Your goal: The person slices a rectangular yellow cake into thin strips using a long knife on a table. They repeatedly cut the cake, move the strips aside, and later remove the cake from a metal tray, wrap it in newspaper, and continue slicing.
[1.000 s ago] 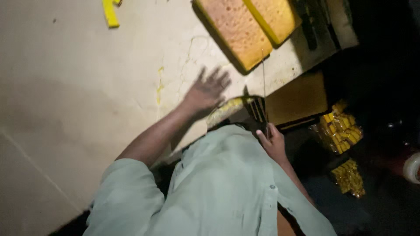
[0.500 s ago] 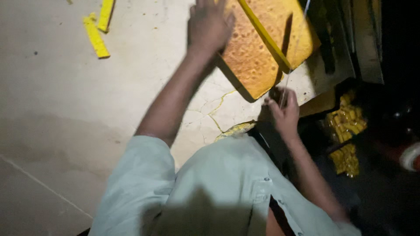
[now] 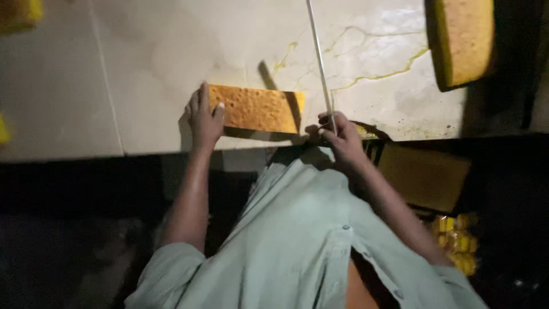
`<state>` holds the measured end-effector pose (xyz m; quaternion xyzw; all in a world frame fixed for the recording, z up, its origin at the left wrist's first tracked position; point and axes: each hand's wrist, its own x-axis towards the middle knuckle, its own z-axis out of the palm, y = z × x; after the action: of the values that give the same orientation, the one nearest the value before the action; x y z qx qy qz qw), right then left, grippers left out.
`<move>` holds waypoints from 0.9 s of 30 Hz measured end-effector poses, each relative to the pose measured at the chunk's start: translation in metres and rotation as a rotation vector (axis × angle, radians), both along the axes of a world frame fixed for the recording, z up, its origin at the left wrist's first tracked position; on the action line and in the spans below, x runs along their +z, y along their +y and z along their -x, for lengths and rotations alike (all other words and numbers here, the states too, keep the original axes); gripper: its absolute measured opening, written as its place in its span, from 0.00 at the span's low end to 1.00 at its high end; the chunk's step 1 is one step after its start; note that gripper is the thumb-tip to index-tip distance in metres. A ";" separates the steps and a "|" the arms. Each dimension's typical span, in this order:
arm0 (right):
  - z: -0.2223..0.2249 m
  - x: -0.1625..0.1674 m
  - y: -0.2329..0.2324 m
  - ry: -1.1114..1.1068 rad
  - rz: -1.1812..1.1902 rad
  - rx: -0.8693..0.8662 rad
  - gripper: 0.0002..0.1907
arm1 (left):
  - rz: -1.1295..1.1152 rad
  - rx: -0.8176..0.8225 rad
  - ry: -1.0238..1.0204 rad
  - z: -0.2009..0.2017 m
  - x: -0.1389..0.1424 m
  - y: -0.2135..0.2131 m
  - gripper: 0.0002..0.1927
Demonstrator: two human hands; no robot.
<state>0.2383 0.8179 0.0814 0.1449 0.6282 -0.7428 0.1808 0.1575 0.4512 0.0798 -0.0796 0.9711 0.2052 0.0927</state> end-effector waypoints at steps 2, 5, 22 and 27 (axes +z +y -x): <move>-0.024 -0.002 -0.021 -0.004 -0.093 0.033 0.15 | 0.144 -0.056 0.016 -0.024 0.010 -0.016 0.49; -0.063 -0.002 -0.039 -0.155 -0.303 0.067 0.17 | 0.081 -0.263 -0.181 -0.040 0.026 0.007 0.62; -0.137 -0.036 -0.153 0.139 -1.048 0.321 0.27 | 0.122 -0.790 0.010 0.000 0.009 0.017 0.66; -0.086 -0.036 -0.187 0.160 -1.263 0.370 0.32 | 0.106 -0.686 0.164 -0.005 -0.004 0.017 0.43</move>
<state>0.3244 0.6311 0.0449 0.0570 0.9689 -0.1970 0.1383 0.1627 0.4685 0.0754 0.2631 0.9548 0.1174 0.0736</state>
